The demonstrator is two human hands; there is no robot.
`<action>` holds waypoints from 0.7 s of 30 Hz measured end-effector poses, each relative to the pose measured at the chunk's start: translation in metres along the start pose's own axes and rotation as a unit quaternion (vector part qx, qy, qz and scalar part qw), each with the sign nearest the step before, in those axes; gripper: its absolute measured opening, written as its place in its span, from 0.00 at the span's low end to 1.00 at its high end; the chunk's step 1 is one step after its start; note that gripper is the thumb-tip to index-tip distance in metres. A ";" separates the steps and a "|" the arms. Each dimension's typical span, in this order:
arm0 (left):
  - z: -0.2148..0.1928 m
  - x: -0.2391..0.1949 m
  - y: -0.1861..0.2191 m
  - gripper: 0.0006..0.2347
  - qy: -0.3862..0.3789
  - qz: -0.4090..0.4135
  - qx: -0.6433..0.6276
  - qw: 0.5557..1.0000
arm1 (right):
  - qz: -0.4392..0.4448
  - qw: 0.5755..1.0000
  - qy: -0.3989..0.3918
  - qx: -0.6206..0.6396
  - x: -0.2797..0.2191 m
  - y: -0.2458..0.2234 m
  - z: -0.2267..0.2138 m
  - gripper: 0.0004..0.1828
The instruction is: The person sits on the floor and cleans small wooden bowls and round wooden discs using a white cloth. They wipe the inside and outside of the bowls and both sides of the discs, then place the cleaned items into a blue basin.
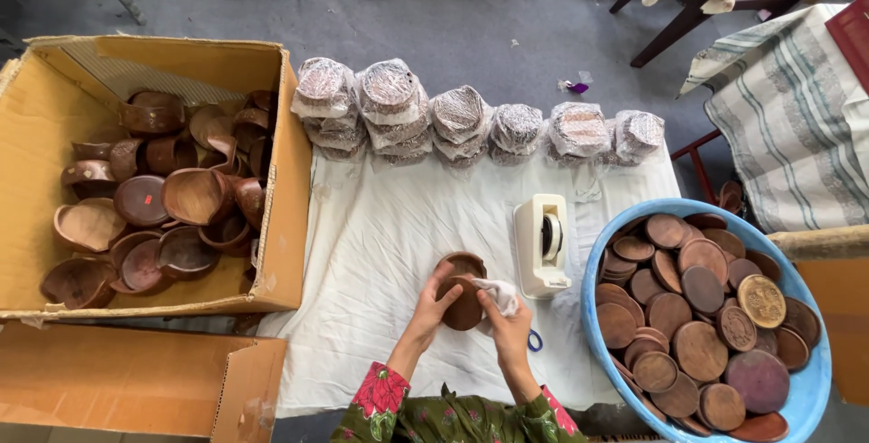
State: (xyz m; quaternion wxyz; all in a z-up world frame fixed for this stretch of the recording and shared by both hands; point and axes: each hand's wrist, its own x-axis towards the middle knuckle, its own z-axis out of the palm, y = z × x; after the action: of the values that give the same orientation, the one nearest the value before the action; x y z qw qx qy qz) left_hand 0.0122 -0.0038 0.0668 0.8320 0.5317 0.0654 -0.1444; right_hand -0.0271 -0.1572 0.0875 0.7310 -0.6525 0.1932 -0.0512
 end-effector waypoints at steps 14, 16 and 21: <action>0.061 -0.047 0.043 0.39 -0.148 -0.033 0.003 0.988 | -0.252 0.943 -0.106 -0.192 -0.004 -0.037 0.019 0.40; 0.064 -0.053 0.017 0.39 -0.160 0.194 0.289 0.924 | -0.043 0.987 -0.108 0.114 0.003 -0.053 0.020 0.41; 0.044 -0.053 0.002 0.47 -0.138 0.263 0.535 0.791 | 0.187 0.951 -0.023 0.244 0.007 -0.003 -0.002 0.35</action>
State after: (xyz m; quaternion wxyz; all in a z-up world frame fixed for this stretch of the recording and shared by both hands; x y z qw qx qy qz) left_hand -0.0398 -0.0340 0.1014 0.4203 0.8631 -0.2798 -0.0036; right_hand -0.0210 -0.1622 0.0892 0.8688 -0.4071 0.2763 0.0559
